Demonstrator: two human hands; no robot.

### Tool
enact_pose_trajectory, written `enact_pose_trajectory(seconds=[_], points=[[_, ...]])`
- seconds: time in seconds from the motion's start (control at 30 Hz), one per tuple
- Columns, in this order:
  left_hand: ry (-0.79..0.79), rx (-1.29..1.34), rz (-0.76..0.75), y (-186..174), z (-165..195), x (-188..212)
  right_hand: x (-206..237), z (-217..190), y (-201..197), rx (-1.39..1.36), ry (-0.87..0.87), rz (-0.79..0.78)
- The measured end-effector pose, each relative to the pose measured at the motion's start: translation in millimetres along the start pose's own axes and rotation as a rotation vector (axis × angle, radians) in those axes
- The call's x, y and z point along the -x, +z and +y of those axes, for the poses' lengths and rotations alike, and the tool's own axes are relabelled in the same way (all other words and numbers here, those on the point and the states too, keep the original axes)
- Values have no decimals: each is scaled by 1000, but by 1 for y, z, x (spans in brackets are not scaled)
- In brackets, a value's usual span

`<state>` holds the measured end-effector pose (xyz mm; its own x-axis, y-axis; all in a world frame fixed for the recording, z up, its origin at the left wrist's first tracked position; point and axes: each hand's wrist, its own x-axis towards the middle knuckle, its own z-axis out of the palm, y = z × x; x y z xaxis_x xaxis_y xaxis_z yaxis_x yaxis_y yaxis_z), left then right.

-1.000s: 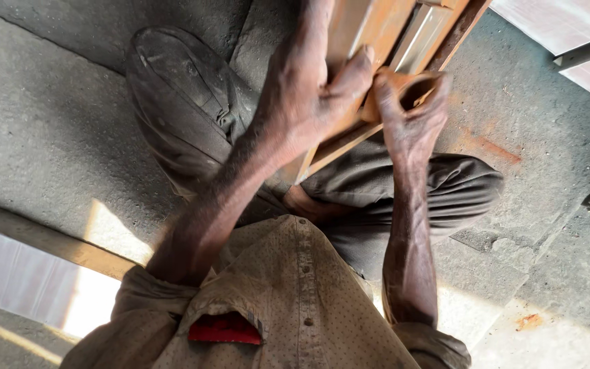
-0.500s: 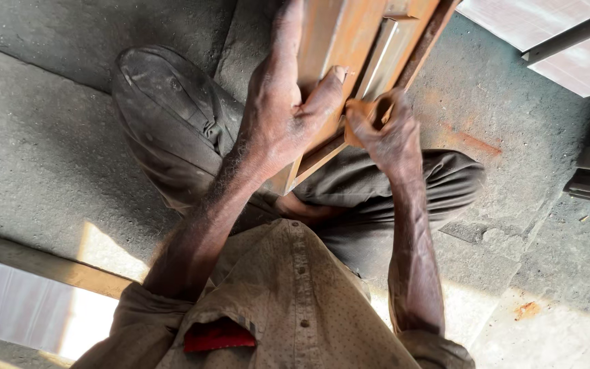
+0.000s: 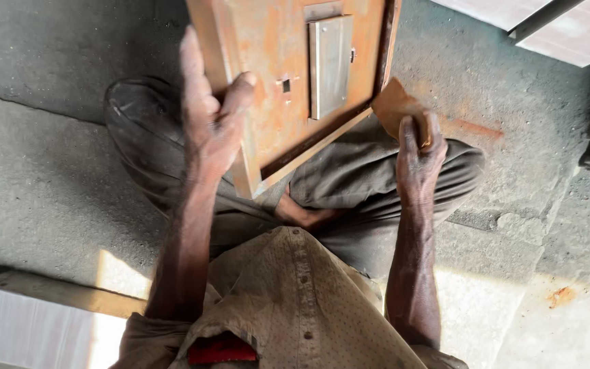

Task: The person sits on the floor and sands a small wooden frame with a sanding block. They hold the frame with one hand and rub the sanding block along the edges and flat surfaces, repeatedly turning the frame to access different sides.

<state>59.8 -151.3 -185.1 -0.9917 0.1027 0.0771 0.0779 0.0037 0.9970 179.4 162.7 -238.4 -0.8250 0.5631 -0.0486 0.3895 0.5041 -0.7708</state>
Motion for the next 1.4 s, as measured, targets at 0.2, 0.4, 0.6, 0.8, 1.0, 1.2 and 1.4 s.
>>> enact_pose_trajectory(seconds=[0.2, 0.4, 0.6, 0.8, 1.0, 1.2, 1.4], points=[[54, -122, -42, -27, -17, 15, -5, 19, 27, -159, -39, -27], [90, -165, -44, -27, -7, 26, -77, 9, 107, -200, 8, -100], [95, -83, -63, -21, 3, 32, -128, 8, 140, -129, -414, -104], [100, -16, -78, -15, 23, 32, -116, 41, 111, -64, -586, -379], [105, -8, -97, -15, 23, 26, -109, 45, 107, 198, -788, -255], [117, -84, -96, -29, -7, 25, -114, 42, 103, 274, -825, -254], [130, -122, -75, -33, -17, 19, -74, 53, 87, 90, -566, -357]])
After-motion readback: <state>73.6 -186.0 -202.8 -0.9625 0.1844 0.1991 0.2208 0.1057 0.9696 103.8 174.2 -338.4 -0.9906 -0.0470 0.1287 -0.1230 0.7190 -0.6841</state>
